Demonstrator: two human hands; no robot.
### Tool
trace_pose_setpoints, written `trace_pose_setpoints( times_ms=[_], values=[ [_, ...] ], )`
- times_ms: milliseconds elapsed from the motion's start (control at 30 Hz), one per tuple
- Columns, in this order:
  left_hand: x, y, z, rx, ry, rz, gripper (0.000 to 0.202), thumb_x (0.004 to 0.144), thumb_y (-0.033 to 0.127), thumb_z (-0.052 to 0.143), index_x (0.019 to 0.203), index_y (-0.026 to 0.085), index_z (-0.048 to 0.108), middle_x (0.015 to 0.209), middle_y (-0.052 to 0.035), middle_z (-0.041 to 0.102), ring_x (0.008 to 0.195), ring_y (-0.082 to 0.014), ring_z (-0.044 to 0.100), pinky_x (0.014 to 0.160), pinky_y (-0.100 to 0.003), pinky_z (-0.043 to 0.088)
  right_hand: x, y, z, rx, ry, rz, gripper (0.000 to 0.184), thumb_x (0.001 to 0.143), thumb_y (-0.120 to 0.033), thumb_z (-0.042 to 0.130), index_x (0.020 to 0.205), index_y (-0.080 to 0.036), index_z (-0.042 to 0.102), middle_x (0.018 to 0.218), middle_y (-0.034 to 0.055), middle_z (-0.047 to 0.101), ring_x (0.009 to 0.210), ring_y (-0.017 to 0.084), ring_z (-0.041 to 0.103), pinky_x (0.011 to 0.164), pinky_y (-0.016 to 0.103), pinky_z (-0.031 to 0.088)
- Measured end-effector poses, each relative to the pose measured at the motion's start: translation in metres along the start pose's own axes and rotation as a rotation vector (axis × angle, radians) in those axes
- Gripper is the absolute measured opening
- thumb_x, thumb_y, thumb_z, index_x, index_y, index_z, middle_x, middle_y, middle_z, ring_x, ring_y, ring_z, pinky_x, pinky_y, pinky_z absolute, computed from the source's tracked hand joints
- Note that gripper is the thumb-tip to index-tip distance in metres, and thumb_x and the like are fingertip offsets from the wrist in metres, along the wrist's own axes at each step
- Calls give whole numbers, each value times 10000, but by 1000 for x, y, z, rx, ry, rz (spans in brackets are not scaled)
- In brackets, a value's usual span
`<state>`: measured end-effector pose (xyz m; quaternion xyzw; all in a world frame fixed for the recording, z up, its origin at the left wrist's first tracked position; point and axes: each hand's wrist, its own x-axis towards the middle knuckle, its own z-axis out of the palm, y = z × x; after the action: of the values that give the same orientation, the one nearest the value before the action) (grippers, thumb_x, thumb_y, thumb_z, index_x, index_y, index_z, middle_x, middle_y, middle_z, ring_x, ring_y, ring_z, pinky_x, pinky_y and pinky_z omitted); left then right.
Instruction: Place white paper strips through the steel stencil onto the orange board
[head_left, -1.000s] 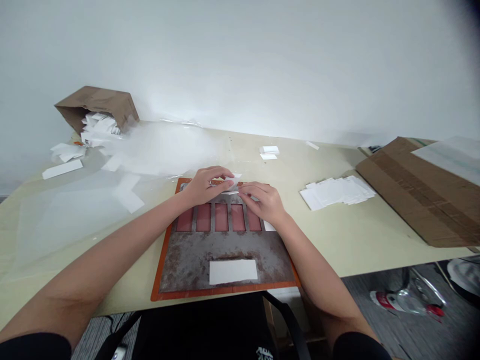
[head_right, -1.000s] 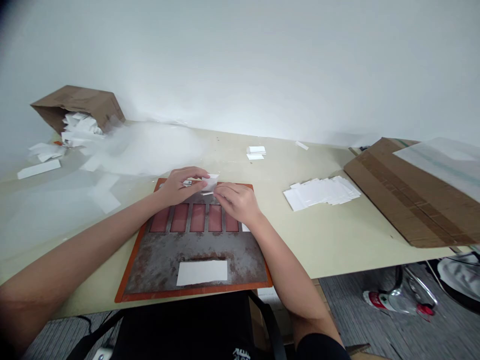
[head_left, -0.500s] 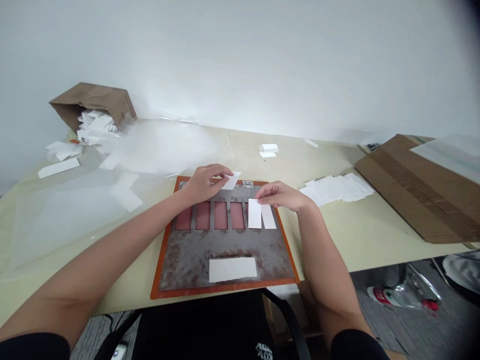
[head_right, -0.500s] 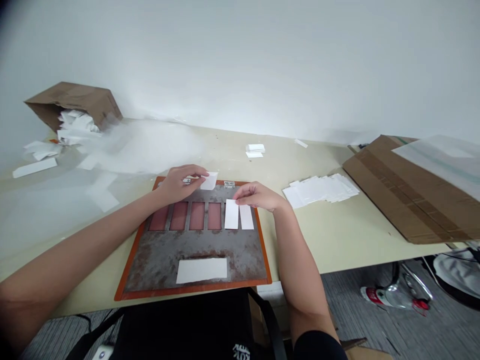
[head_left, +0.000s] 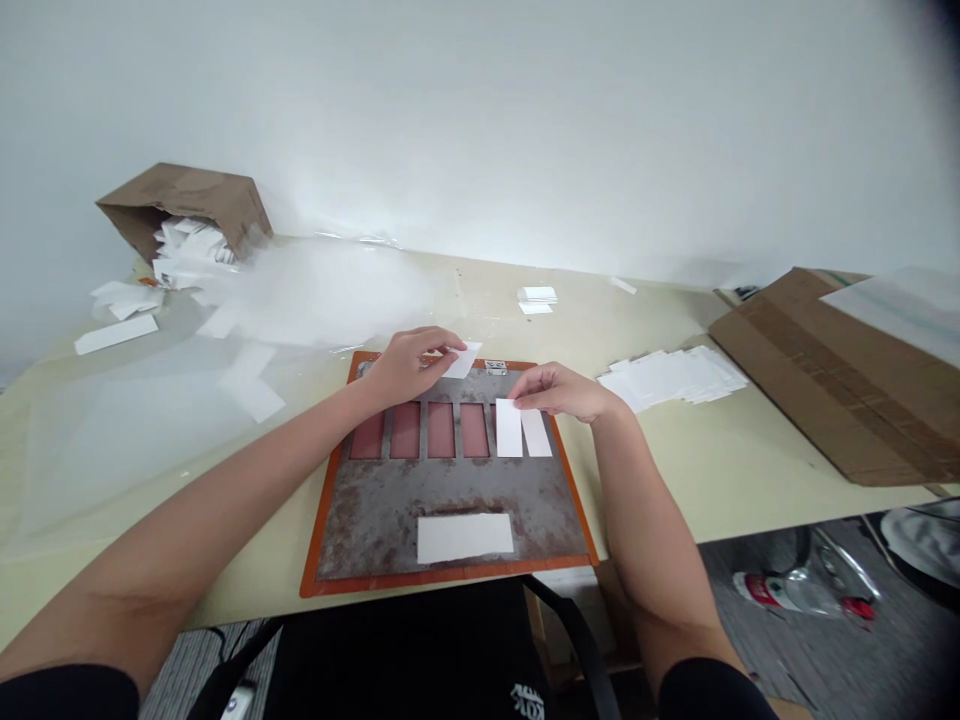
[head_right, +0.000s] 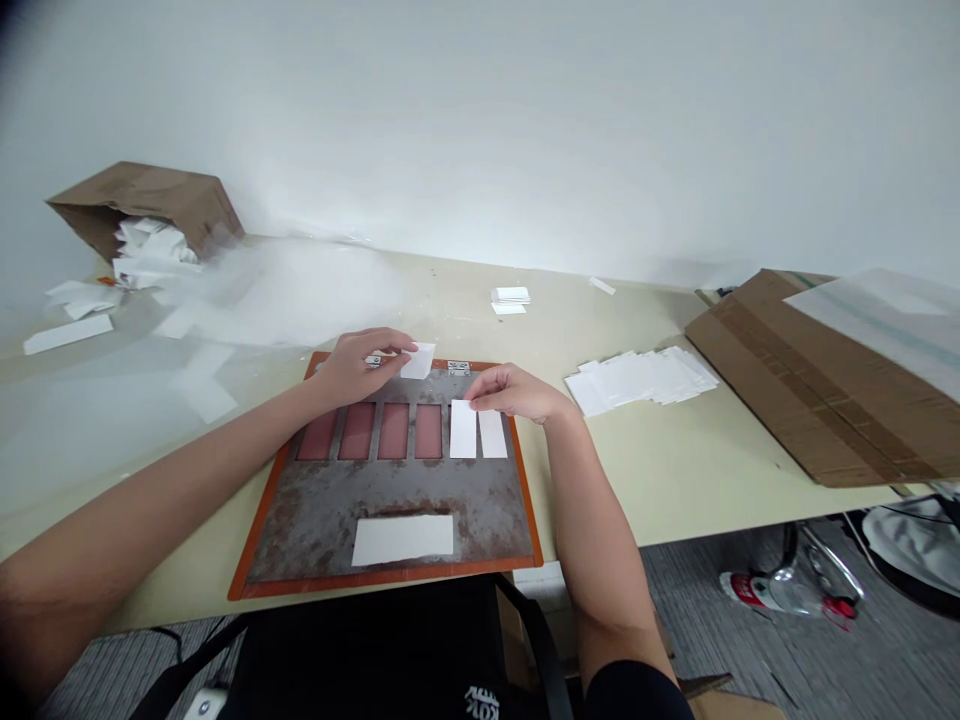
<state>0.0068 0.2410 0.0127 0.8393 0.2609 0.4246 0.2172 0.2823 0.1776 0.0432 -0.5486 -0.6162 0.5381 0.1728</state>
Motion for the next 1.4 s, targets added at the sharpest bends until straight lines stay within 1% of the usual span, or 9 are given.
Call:
trace_pose_setpoints(
  times_ms=[267,467,600,933,1000,1067,1167,1267,1400],
  values=[
    [1,2,0,10,-10,-12,201,930,299,529,981,202,699,1018,-50,754,852,-141,698,762,-255,587,3,4,1,0,-12,-9,239,692,-383,774,828,-188,749,692,-24,645,542,68,436,480,227,271],
    [2,4,-1,9,-5,-7,200,931,290,528,977,194,697,997,-52,757,830,-132,698,735,-242,587,6,5,2,4,13,-53,228,680,-372,787,827,-199,763,773,7,709,701,127,604,648,287,474],
    [2,5,-2,5,-5,-8,193,929,284,531,974,199,698,996,-51,756,828,-132,697,735,-242,587,6,8,1,-17,31,-71,197,687,-348,786,830,-213,780,821,22,739,775,156,643,743,330,513],
    [1,2,0,3,-5,-13,204,928,303,526,978,201,696,1003,-49,755,831,-137,698,740,-253,592,3,3,4,-152,97,-162,251,675,-386,794,832,-192,762,704,-8,657,592,115,542,564,270,430],
    [1,3,-1,5,-7,-6,201,929,292,524,978,198,695,998,-48,757,808,-132,698,717,-241,585,5,2,10,-154,168,-214,286,698,-408,785,889,-196,755,715,-25,613,530,81,448,525,254,385],
    [2,6,-1,7,-13,9,202,931,276,519,983,197,698,993,-47,759,786,-126,697,701,-229,577,8,0,18,-172,357,-369,293,766,-415,744,973,-208,744,779,-14,602,518,71,390,520,259,383],
    [3,12,-2,9,-31,36,203,925,263,524,1000,197,702,975,-42,761,777,-123,700,714,-224,576,11,-4,33,-312,632,-666,264,871,-381,666,1087,-243,729,929,43,639,576,103,452,588,298,465],
    [3,13,-2,17,-36,42,201,922,267,532,1012,200,698,966,-39,762,774,-127,703,723,-231,579,11,-8,45,-525,679,-768,282,938,-352,586,1183,-272,701,1088,81,655,677,133,561,636,305,516],
    [2,10,-1,26,-18,31,196,924,284,535,1005,206,696,971,-37,767,750,-126,702,714,-239,580,10,-9,53,-785,733,-747,331,986,-317,505,1278,-276,654,1209,90,649,761,139,635,671,288,538]
  ],
)
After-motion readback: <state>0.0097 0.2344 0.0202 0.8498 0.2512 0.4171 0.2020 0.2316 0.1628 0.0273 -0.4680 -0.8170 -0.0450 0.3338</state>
